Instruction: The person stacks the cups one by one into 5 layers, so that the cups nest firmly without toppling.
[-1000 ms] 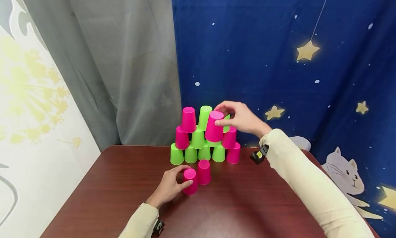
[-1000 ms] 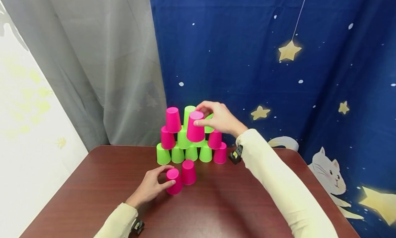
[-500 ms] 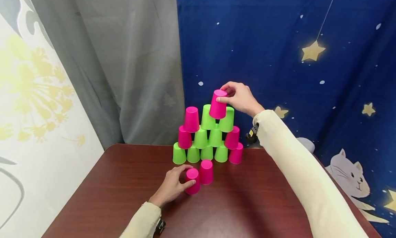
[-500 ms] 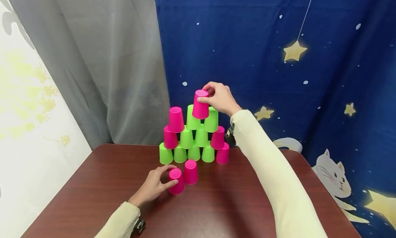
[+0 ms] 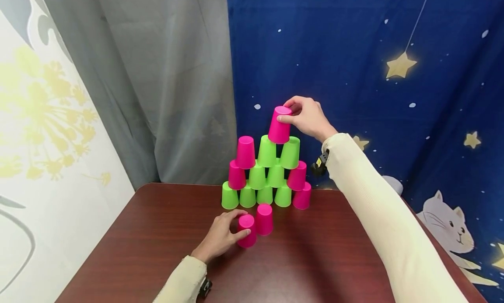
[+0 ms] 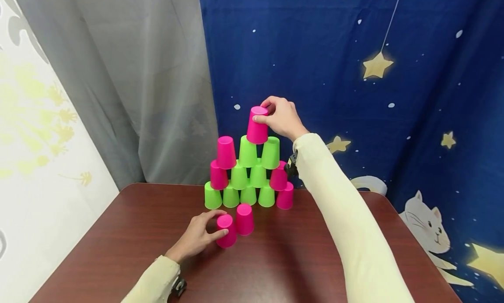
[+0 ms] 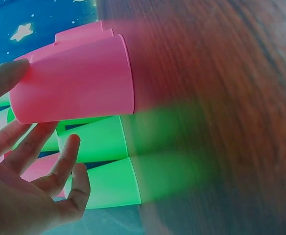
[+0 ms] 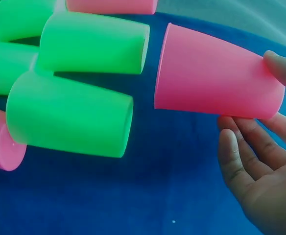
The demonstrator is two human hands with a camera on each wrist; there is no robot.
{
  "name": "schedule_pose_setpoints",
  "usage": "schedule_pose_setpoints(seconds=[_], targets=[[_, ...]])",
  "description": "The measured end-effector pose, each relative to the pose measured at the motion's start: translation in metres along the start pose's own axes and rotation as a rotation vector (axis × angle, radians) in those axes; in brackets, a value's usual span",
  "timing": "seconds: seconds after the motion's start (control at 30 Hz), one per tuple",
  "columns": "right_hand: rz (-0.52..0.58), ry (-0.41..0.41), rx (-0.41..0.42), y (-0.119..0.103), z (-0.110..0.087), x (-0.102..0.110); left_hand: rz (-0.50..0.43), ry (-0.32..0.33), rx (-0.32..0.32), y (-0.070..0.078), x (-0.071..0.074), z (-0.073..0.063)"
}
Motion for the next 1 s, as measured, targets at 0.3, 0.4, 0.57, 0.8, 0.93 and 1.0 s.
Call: schedule_pose_setpoints(seconds=[0.3,0.4,0.57,0.8,0.93,1.0], targets=[[-0.022,-0.024,-0.068,0.01,0.009,-0.005,-0.015,-0.009,0.009,-0.002,0.001,0.003],[-0.035,-0.034,-0.076,0.012,0.01,-0.008,-0.037,-0.012,0.019,-0.004,0.0,0.002],[-0.045,-0.031,-0.091,0.015,0.01,-0.01,-0.056,-0.015,0.019,-0.005,-0.001,0.002],[-0.045,-0.027,-0.086,0.015,0.008,-0.014,-0.069,-0.016,0.019,-0.003,-0.001,0.002],[-0.037,-0.019,-0.084,0.014,0.008,-0.015,-0.055,-0.016,0.023,-0.004,-0.002,0.002],[-0.035,-0.019,-0.085,0.014,0.008,-0.015,-0.053,-0.024,0.02,-0.005,-0.002,0.002]])
Point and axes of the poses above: each hand's wrist, its own z-axis towards the middle knuckle, its own x-axis out of the back of the hand, y = z × x, the point moved 3 cm from there along z, towards the middle knuckle, and after that the axes turned 15 degrees about -z, right-handed, at the moved point
